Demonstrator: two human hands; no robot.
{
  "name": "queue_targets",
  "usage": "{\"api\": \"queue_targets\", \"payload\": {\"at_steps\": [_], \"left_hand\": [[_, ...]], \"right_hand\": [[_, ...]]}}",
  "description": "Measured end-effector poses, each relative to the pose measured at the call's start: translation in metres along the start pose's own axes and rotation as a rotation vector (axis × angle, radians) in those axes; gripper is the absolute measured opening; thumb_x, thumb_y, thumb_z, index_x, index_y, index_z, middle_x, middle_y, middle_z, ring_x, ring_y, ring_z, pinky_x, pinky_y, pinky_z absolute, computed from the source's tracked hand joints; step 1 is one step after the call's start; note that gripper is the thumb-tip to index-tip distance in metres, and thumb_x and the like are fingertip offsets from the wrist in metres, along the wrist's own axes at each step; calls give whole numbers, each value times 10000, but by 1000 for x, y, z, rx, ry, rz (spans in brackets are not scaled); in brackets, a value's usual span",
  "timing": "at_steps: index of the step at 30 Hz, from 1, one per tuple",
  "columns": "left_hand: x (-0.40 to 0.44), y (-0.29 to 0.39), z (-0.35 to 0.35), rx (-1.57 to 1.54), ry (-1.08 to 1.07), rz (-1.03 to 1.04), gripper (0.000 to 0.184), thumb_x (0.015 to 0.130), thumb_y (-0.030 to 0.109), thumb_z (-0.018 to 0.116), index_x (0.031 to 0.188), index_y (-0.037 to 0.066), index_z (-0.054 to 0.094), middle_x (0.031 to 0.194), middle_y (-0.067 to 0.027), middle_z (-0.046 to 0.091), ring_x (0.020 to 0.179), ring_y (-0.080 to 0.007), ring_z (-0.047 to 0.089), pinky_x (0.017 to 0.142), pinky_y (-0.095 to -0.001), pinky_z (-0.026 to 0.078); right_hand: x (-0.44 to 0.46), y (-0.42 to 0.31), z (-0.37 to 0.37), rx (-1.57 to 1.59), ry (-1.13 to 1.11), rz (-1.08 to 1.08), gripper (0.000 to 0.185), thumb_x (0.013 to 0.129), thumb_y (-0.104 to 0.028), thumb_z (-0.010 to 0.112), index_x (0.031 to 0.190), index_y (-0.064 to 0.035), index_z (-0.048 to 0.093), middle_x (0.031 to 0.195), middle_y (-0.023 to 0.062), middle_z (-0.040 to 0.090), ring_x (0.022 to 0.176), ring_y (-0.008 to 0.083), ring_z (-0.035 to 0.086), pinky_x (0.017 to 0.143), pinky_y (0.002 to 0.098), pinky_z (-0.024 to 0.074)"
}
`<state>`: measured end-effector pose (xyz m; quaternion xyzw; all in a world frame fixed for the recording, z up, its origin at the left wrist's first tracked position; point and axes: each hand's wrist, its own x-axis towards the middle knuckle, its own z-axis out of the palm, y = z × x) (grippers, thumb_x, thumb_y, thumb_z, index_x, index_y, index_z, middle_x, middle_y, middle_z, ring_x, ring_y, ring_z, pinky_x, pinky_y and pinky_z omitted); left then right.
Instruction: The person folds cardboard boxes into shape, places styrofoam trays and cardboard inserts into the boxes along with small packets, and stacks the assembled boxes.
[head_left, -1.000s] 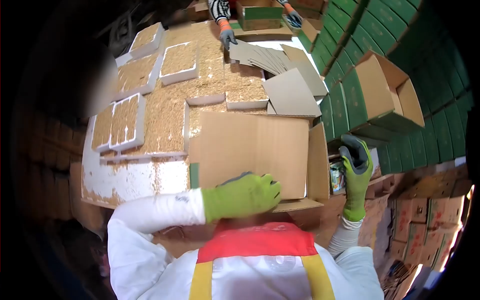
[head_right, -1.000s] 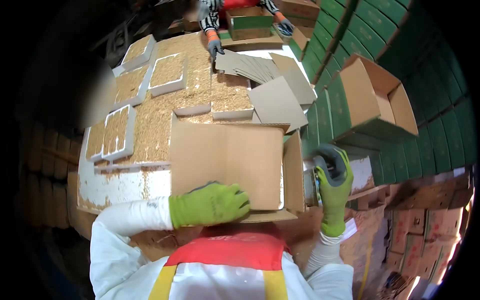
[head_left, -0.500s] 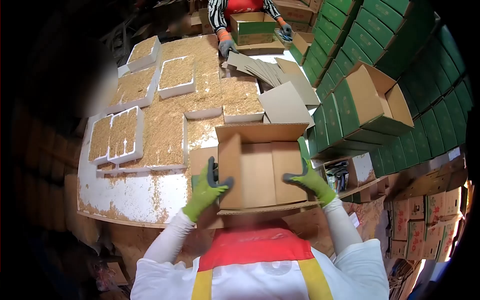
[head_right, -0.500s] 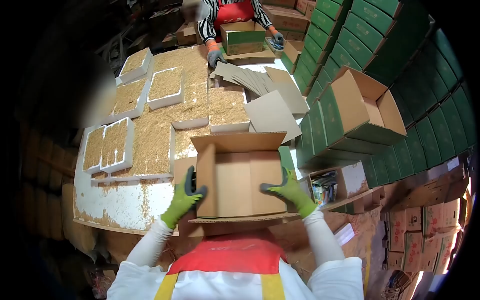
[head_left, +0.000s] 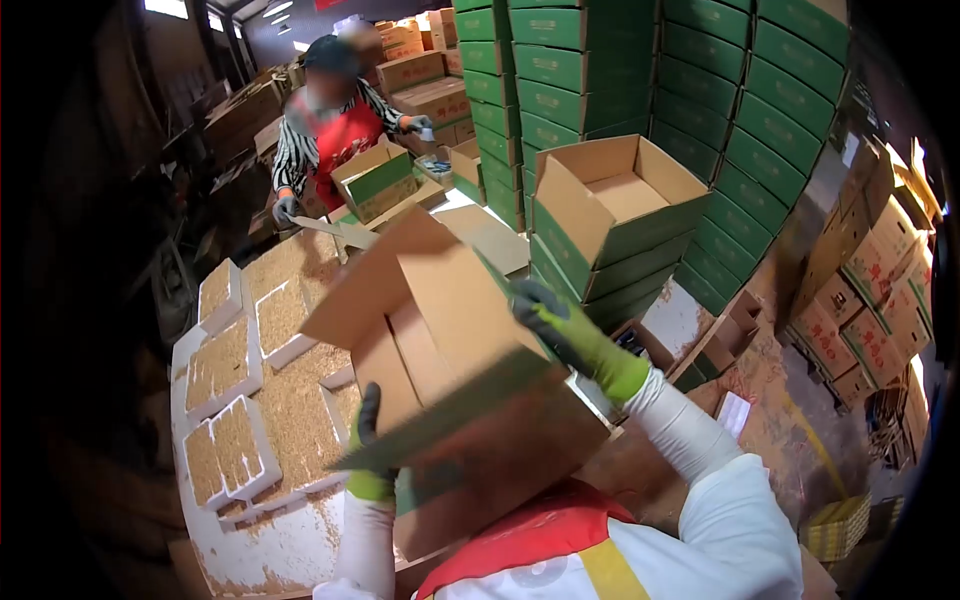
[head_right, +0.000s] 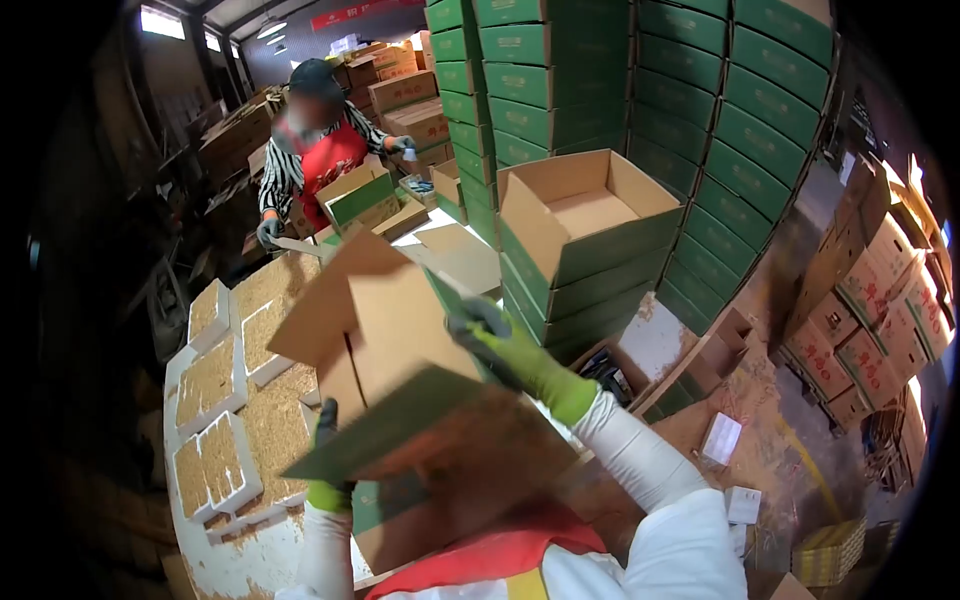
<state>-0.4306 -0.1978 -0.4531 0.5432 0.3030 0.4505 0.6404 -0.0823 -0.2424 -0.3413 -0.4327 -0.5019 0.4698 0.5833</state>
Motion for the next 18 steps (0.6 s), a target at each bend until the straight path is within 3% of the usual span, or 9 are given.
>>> {"api": "queue_targets", "payload": {"at_steps": [4,6,7,8,9,11,13,16,18], "left_hand": [[99,63,82,-247,-135,187,423,1034,250,464,1378,4,473,1357,-140,542,1211,-217,547,1030,-353,463],[162,72,132,-392,-211,257,407,1038,258,462,1372,27,481,1348,-123,550,1199,-200,552,1014,-341,475],[191,71,157,-453,-265,287,398,1040,263,461,1369,39,486,1343,-115,554,1194,-191,555,1006,-335,481],[215,69,184,-496,-312,303,390,1042,267,460,1366,51,490,1339,-107,558,1188,-182,558,998,-330,487],[234,66,209,-506,-335,297,382,1044,271,459,1363,62,494,1334,-98,562,1183,-174,561,989,-324,492],[246,72,267,-369,-174,92,419,973,404,558,1217,64,575,1108,-66,654,994,-159,620,817,-314,534],[254,73,326,-19,31,-79,597,860,542,686,1155,29,604,1039,-71,664,937,-172,607,796,-310,498],[257,66,348,242,-57,-160,866,859,684,541,1330,-41,486,1286,-248,539,1122,-321,549,967,-366,425],[291,38,324,764,-209,54,979,851,773,407,1421,-23,385,1343,-339,467,1232,-442,464,1050,-426,366]], "right_hand": [[3,-94,-88,-344,462,-815,461,948,-267,626,1345,-59,515,1260,66,553,1104,169,542,982,306,429],[1,-125,-159,-482,892,-1015,319,955,-166,620,1239,-33,562,1133,43,622,1012,149,579,921,306,460],[9,-105,-216,-284,1074,-928,256,953,-104,610,1198,-30,592,1123,33,624,998,136,583,906,297,465],[17,-65,-290,-367,1055,-769,285,1001,-232,560,1210,-41,598,1123,41,624,1014,127,573,936,301,451],[18,-42,-305,-109,908,-476,418,1037,-389,458,1229,-42,593,1107,40,625,1026,122,556,976,306,422],[13,0,-324,-113,577,-335,587,1044,-467,380,1374,0,510,1351,94,550,1249,183,486,1073,319,348],[20,22,-346,-176,775,-372,585,1053,-434,365,1423,15,429,1429,124,470,1307,212,441,1106,326,317],[12,52,-338,-334,1044,-379,586,1062,-388,353,1469,34,351,1504,159,393,1361,246,401,1136,334,289],[16,42,-307,-564,1142,-420,569,1063,-364,361,1463,41,356,1498,169,399,1353,254,409,1131,335,298]]}}
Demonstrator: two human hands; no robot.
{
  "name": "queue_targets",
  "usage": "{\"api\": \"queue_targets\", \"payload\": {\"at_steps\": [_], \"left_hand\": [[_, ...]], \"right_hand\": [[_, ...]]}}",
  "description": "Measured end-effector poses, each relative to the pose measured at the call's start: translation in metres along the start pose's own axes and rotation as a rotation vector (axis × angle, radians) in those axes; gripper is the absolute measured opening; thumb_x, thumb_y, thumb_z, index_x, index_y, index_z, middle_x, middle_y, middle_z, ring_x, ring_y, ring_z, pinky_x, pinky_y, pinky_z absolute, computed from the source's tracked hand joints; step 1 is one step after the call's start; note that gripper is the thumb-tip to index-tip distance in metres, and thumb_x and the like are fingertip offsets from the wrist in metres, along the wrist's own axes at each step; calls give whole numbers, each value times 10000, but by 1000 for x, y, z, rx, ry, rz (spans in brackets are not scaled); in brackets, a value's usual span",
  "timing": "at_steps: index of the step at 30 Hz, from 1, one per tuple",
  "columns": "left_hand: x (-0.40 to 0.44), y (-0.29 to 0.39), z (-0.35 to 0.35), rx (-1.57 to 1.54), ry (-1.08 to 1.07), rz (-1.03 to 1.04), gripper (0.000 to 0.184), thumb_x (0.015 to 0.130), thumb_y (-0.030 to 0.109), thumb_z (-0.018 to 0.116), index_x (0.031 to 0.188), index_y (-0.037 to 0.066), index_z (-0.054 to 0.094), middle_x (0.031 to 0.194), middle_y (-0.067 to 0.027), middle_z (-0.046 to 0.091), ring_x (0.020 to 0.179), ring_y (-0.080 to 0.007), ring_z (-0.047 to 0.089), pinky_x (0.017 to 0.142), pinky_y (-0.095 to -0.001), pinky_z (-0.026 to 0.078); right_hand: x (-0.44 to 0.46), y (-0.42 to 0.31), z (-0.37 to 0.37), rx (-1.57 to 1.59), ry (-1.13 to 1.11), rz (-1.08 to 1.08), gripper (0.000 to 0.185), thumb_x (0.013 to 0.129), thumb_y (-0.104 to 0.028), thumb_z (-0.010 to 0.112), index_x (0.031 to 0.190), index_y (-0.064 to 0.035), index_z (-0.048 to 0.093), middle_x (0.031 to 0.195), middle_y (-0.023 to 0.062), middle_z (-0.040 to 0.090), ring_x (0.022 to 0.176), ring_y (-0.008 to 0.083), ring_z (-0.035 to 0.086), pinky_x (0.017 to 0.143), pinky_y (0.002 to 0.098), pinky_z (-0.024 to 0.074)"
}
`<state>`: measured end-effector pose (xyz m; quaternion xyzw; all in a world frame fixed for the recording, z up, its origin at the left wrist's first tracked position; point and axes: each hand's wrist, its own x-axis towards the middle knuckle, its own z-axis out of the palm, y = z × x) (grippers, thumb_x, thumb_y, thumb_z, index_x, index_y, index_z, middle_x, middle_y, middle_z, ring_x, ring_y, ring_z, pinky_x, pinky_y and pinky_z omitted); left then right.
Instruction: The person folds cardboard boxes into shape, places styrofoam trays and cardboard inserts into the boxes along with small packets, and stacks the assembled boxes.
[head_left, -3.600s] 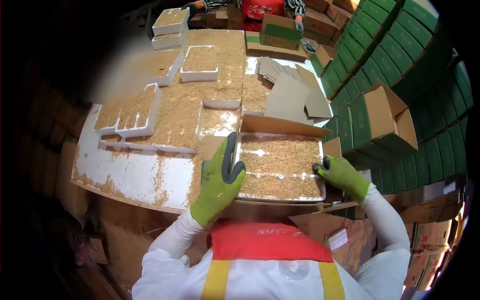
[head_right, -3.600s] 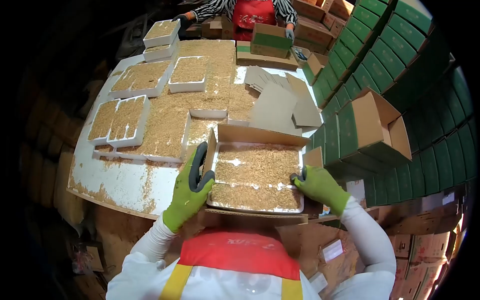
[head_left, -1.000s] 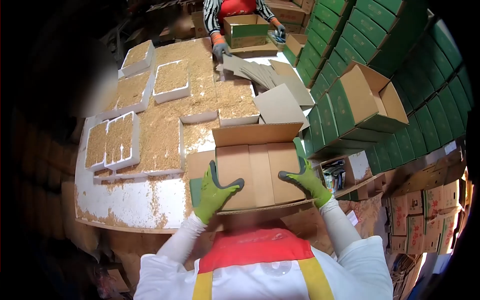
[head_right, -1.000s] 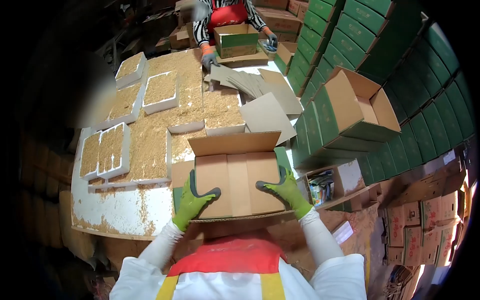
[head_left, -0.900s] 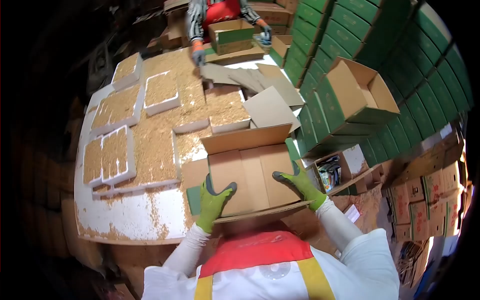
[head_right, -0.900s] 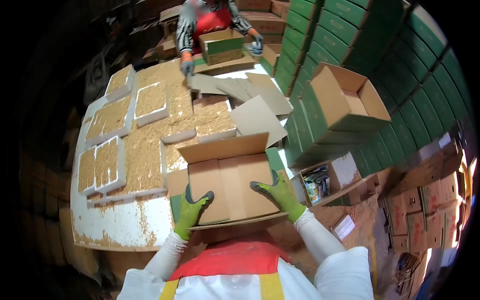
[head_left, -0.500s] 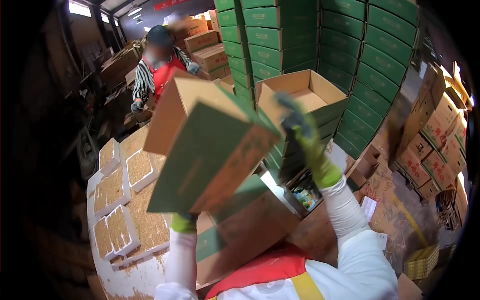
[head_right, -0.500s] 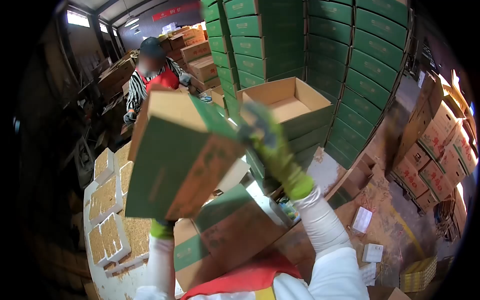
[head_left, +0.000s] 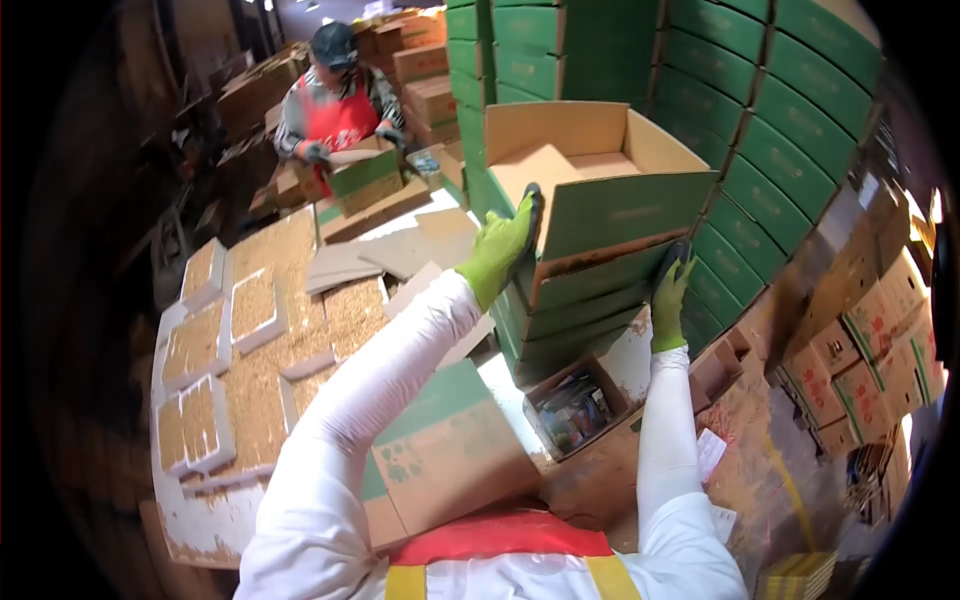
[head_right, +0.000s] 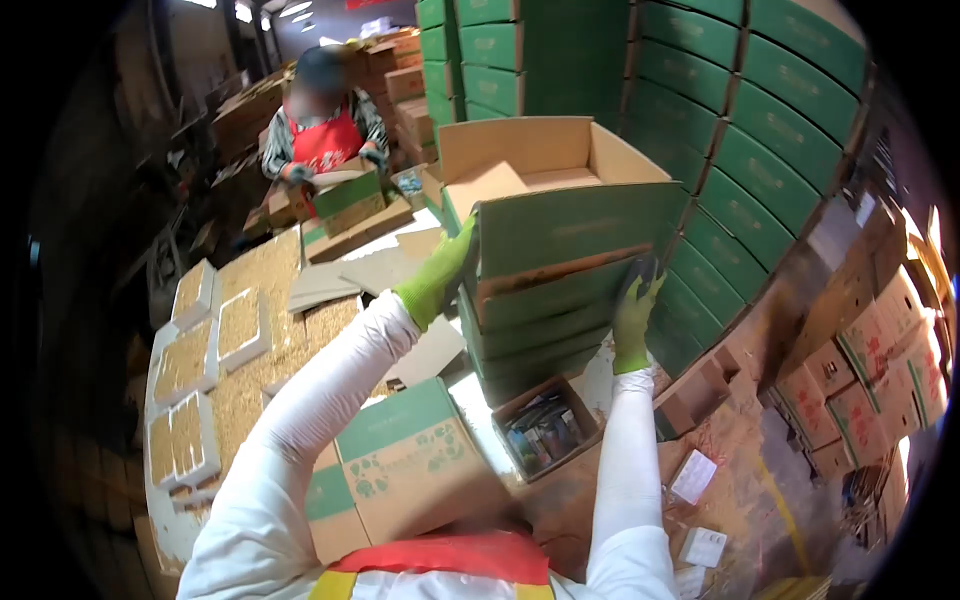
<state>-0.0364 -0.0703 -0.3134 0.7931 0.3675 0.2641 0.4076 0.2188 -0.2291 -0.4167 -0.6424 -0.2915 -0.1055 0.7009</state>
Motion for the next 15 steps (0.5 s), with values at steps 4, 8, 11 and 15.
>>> {"api": "queue_targets", "payload": {"at_steps": [4,8,11,15], "left_hand": [[-3,-23,-1,-323,-49,-214,971,867,758,414,1523,63,244,1442,-305,378,1261,-453,454,1018,-537,407],[-94,-23,-27,-959,87,-357,915,888,653,558,1512,65,241,1475,-207,357,1246,-360,486,946,-481,488],[-198,-95,-74,-666,328,-236,482,991,345,560,1375,58,506,1288,-76,581,1149,-182,558,938,-332,467],[-390,-202,-123,-33,896,-417,413,926,160,653,1267,-53,553,1183,-114,629,1067,-206,601,929,-331,490]], "right_hand": [[10,12,-2,8,-158,53,532,1053,-301,394,1446,56,364,1472,208,420,1342,292,423,1126,352,308],[2,26,-16,-89,-118,-78,405,1045,-179,413,1369,62,442,1441,209,452,1308,307,460,1109,348,333],[-54,-43,-45,-189,-152,-344,353,985,-53,494,1318,63,475,1373,183,501,1230,300,508,1068,379,371],[-182,-106,-52,201,-1016,34,394,913,-67,620,1289,21,545,1212,111,603,1124,184,558,972,311,446]]}}
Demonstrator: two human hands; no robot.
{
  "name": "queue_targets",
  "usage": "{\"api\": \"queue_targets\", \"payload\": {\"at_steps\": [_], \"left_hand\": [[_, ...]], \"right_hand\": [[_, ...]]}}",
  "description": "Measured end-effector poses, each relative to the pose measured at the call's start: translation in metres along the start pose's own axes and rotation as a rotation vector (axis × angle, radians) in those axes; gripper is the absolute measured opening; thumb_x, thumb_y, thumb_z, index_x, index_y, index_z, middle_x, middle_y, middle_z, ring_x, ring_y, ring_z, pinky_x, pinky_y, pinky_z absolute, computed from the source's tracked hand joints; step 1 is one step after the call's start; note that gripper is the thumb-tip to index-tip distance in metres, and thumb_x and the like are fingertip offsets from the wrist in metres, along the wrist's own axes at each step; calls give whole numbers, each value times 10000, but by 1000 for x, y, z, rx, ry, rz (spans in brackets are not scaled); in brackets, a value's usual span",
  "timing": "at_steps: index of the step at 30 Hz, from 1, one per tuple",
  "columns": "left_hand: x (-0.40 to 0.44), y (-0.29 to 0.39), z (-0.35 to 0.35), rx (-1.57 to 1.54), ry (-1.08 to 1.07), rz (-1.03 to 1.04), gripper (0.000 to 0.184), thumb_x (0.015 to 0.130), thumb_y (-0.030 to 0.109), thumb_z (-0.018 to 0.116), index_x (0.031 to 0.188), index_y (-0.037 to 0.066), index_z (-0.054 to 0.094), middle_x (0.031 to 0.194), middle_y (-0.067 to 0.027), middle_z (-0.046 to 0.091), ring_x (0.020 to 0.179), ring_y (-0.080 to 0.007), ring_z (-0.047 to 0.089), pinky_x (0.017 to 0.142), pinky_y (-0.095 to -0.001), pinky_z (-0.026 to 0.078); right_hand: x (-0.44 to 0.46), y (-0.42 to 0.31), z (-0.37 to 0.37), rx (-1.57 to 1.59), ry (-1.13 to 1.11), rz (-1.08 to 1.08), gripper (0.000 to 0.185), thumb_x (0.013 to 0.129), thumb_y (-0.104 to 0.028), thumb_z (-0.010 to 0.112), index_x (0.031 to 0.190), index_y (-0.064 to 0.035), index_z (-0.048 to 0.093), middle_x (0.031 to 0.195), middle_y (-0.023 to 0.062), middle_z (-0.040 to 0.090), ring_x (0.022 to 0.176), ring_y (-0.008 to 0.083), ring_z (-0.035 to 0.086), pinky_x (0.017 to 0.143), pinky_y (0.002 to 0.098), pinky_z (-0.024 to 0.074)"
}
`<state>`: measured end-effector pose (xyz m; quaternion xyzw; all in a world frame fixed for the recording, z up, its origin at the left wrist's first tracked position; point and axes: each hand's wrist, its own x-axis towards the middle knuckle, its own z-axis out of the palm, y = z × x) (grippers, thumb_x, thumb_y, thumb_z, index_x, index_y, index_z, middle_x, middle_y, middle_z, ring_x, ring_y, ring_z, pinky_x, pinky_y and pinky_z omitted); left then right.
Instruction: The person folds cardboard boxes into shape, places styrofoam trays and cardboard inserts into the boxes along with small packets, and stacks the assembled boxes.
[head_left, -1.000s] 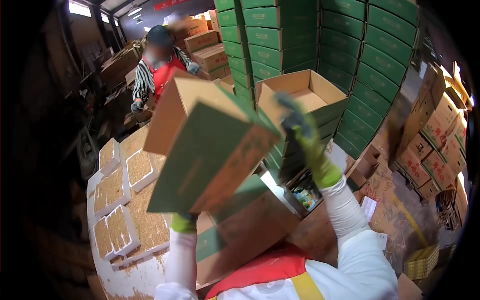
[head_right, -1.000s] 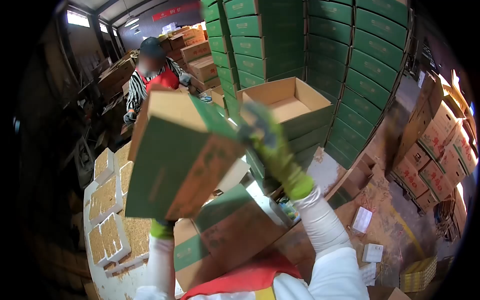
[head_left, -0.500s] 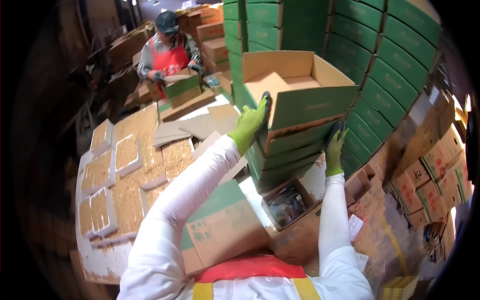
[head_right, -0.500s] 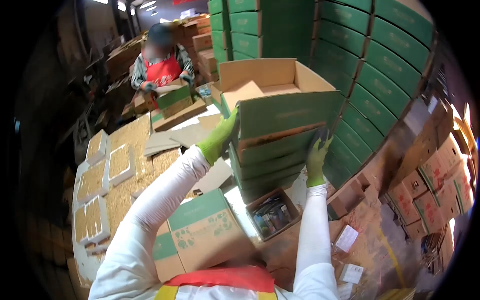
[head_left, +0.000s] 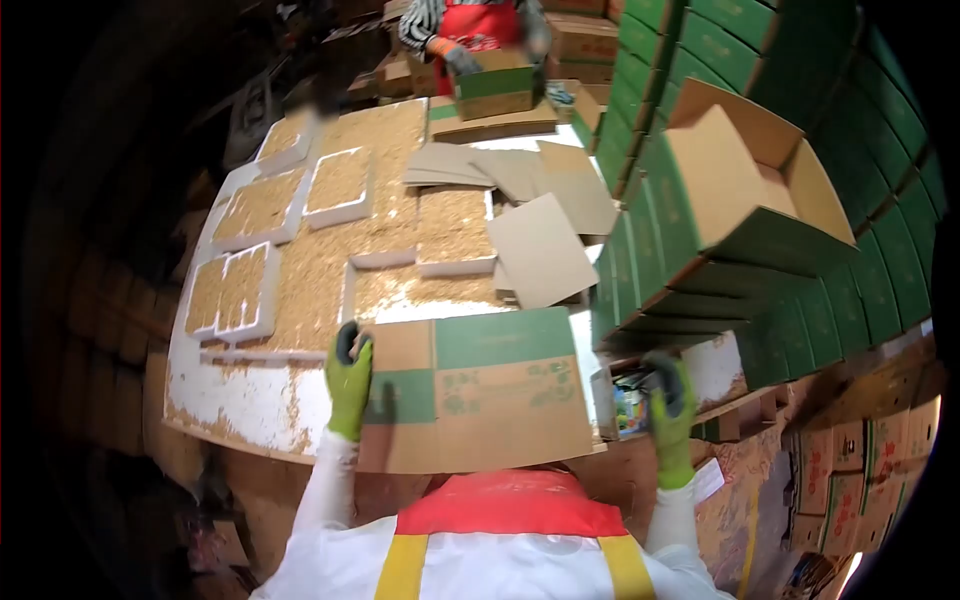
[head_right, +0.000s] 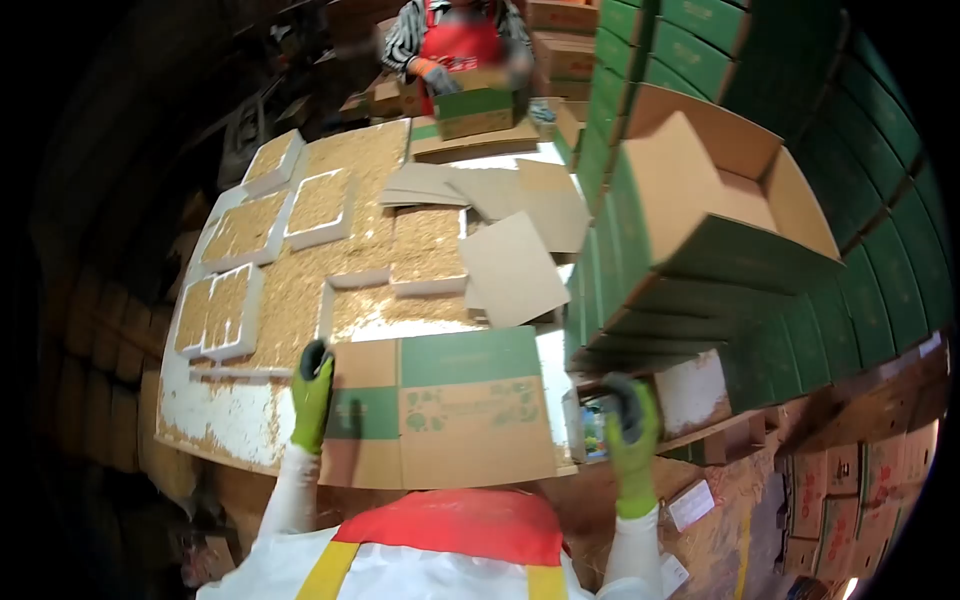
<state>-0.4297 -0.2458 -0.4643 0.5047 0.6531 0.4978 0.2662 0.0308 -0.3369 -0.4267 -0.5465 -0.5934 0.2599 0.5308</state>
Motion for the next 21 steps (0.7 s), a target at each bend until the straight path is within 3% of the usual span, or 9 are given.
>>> {"api": "queue_targets", "payload": {"at_steps": [2,4,5,9,13,14,18,20,21], "left_hand": [[-42,-59,-61,413,74,-21,659,846,250,723,1355,-75,458,1350,-228,537,1251,-321,512,1035,-413,412],[-93,-105,-90,130,-125,-228,902,840,303,740,1462,-119,241,1429,-302,427,1351,-310,418,1105,-364,347],[-101,-35,-95,156,-371,-467,970,820,324,768,1477,-111,201,1455,-288,395,1358,-316,402,1105,-348,343],[-117,-6,-121,304,-680,-66,1206,689,455,847,1503,-78,134,1556,-337,104,1456,-491,67,1180,-414,204],[-59,91,-162,600,-868,395,825,709,291,847,1408,40,486,1429,-224,472,1349,-335,446,1058,-412,422],[-41,120,-162,437,-793,211,564,759,232,810,1274,84,635,1329,-170,586,1195,-259,600,959,-364,508],[55,164,-157,575,-888,-93,507,709,334,817,1169,152,707,973,-102,734,792,-188,700,698,-299,534],[77,130,-137,767,-443,625,522,653,387,806,1083,104,715,911,-84,714,900,-280,667,876,-392,486],[74,171,-113,976,-443,547,589,677,378,794,1170,90,653,1089,-111,678,1074,-304,617,947,-420,446]], "right_hand": [[-34,15,49,-309,-148,224,677,838,-236,747,1385,30,450,1290,209,571,1189,339,557,995,391,447],[-58,23,76,-501,-324,368,848,811,-408,745,1430,36,372,1334,269,524,1220,414,523,987,454,446],[-55,9,86,-498,-396,515,879,805,-455,736,1432,36,364,1347,276,511,1221,417,521,975,465,449],[-13,-32,80,-790,-412,283,800,764,-484,752,1323,30,503,1059,270,653,933,425,644,781,454,516],[73,-137,54,-576,-419,166,524,785,-442,746,1061,-3,668,837,186,669,787,388,634,702,445,504],[88,-162,57,-691,-465,100,515,782,-425,750,1103,-33,661,890,183,670,798,368,639,701,427,504],[118,-165,109,-649,-555,-563,382,800,-396,718,1034,-103,653,941,117,635,895,336,618,765,432,479],[133,-150,130,-701,-546,-590,337,832,-393,685,1025,-118,656,942,114,641,891,332,616,759,435,476],[146,-146,134,-746,-468,-626,326,848,-397,669,1028,-126,659,945,118,648,874,332,619,745,436,478]]}}
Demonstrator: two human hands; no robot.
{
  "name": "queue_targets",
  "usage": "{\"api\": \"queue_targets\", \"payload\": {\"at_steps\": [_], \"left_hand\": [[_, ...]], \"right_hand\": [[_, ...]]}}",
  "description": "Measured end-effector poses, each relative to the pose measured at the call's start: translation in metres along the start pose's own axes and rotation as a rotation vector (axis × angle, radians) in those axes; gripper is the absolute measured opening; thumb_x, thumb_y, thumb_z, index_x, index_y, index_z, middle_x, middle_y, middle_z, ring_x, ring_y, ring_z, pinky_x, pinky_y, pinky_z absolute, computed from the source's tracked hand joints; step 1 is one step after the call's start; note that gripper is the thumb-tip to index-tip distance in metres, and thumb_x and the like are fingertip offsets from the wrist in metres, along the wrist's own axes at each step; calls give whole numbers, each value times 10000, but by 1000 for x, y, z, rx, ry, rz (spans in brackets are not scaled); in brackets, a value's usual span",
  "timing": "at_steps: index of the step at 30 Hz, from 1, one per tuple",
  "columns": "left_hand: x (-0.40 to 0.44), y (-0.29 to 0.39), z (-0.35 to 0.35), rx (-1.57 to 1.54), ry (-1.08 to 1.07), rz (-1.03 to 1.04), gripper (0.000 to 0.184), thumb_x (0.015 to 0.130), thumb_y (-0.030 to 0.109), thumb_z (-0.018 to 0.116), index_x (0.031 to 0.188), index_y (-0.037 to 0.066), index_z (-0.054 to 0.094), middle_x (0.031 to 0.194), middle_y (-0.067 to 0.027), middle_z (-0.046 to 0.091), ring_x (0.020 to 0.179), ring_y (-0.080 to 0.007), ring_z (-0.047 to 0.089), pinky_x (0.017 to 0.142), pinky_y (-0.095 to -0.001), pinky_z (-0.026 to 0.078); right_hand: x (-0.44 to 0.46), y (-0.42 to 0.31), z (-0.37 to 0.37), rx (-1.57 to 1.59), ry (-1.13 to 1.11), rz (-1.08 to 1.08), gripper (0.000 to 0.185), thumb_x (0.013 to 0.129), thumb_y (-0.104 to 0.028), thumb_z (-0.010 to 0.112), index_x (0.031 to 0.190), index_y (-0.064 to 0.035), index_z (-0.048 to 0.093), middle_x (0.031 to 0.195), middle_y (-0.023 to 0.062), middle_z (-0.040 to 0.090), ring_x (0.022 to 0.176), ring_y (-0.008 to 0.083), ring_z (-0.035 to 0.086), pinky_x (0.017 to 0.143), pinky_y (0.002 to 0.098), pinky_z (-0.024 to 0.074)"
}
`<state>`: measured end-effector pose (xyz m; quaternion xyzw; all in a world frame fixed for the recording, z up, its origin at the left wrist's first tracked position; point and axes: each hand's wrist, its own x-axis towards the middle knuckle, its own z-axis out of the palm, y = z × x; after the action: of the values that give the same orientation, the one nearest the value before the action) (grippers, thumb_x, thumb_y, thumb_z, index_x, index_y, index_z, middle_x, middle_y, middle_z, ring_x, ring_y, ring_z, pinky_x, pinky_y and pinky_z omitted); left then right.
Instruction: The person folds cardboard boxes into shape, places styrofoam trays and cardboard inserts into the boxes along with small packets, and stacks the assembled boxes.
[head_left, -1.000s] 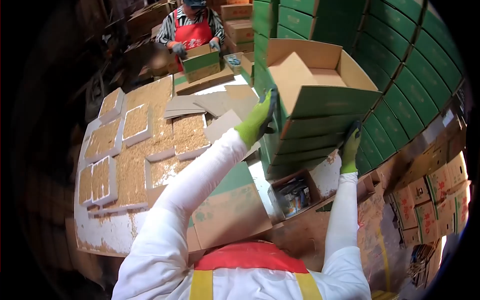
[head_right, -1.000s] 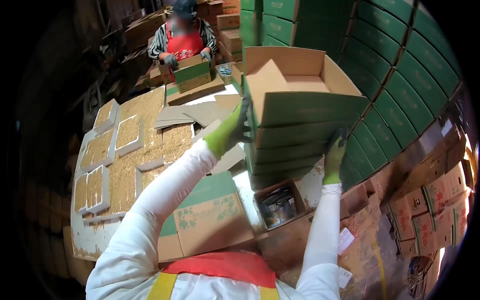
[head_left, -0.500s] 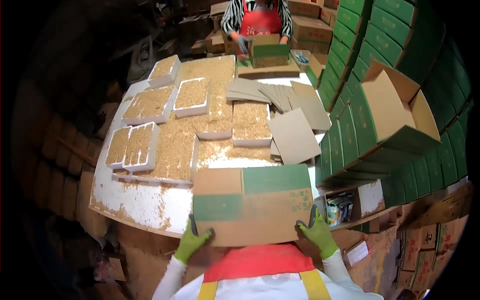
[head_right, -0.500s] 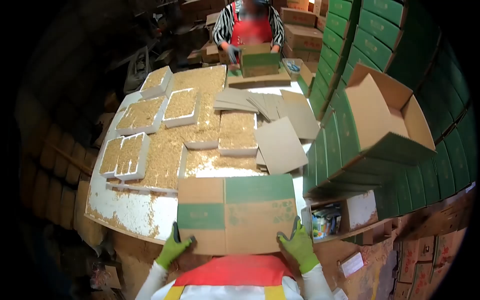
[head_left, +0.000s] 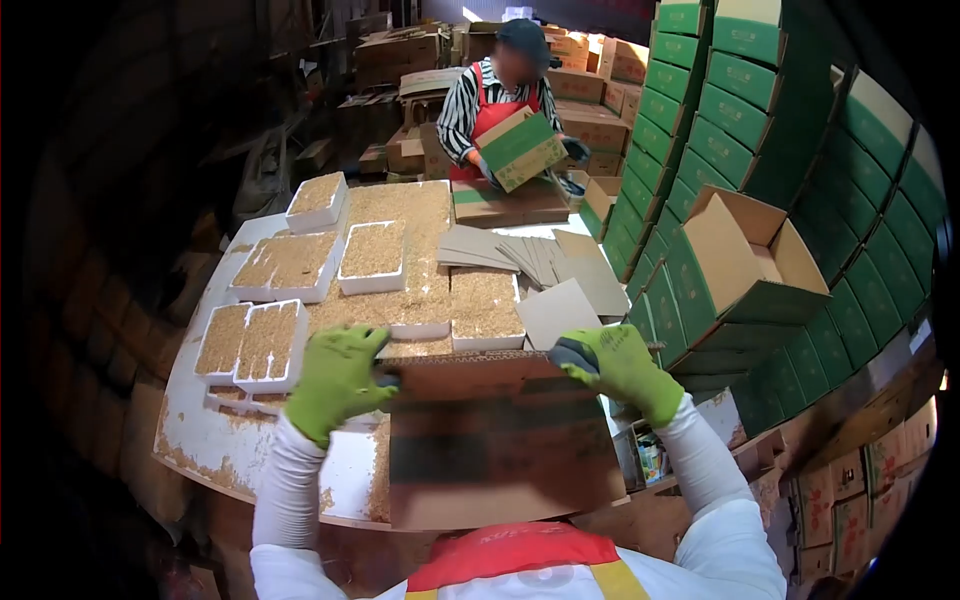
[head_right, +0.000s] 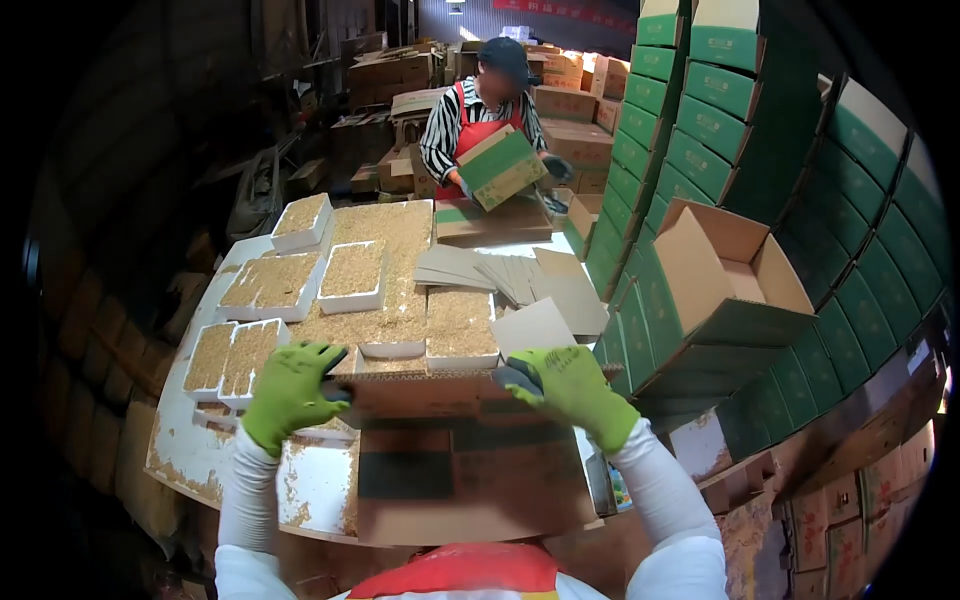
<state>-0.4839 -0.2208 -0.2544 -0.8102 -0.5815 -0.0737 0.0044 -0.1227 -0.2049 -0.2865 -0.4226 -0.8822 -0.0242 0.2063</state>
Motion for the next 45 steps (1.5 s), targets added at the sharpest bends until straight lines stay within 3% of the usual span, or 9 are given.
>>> {"api": "queue_targets", "payload": {"at_steps": [4,9,18,23,28,33,37,41,45], "left_hand": [[22,87,44,93,383,276,921,666,373,820,1427,49,416,1455,-170,433,1352,-378,386,1094,-512,308],[-11,91,69,-53,613,449,623,673,246,805,1236,97,583,1265,-108,598,1215,-327,524,1030,-469,381],[-64,117,0,-873,-73,1052,513,835,185,687,1310,46,551,1398,-196,499,1325,-325,458,1111,-431,365],[-58,21,75,-1273,445,137,451,838,129,622,1284,80,587,1409,-145,512,1341,-299,448,1122,-449,341],[-18,75,89,-406,34,693,419,755,74,649,1169,144,652,1287,-71,605,1222,-326,523,1078,-441,387],[-20,70,95,-560,180,511,359,776,145,681,1135,143,678,1236,-66,634,1184,-316,546,1018,-451,422],[-12,50,102,-1986,-348,87,496,856,265,671,1306,80,581,1332,-132,591,1180,-298,581,1075,-434,408],[-5,65,103,-383,222,348,424,808,240,700,1198,91,627,1220,-130,594,1202,-313,515,1058,-421,404],[-15,79,96,-342,358,268,637,772,275,720,1351,117,508,1427,-181,416,1287,-385,392,1064,-515,314]], "right_hand": [[42,54,21,93,-119,12,534,931,-551,519,1191,-101,641,1097,173,671,1005,368,632,833,459,490],[98,49,-1,157,-598,60,484,885,-435,613,1271,-143,610,1185,199,637,1094,351,603,936,428,457],[103,-3,49,36,-220,-204,317,844,-374,654,994,-95,643,867,164,674,849,372,643,722,484,492],[112,-12,51,20,-210,-155,293,834,-356,651,1001,-116,631,831,151,674,842,352,657,735,477,509],[71,15,-21,82,171,-223,755,770,-497,737,1337,-56,503,1197,222,573,1058,371,596,896,469,485],[-17,-25,-73,181,-555,-191,843,736,-585,732,1337,-45,492,1190,223,588,1040,363,602,920,443,479],[13,-10,-7,829,-833,-78,643,788,-490,730,1209,-20,610,1104,170,678,1069,307,628,924,381,486],[23,-1,25,622,-426,-68,693,680,-354,859,1236,-30,601,1138,150,668,1039,267,643,919,360,489],[90,49,-2,809,483,37,506,832,-187,750,1264,-6,558,1083,156,676,925,253,676,826,339,538]]}}
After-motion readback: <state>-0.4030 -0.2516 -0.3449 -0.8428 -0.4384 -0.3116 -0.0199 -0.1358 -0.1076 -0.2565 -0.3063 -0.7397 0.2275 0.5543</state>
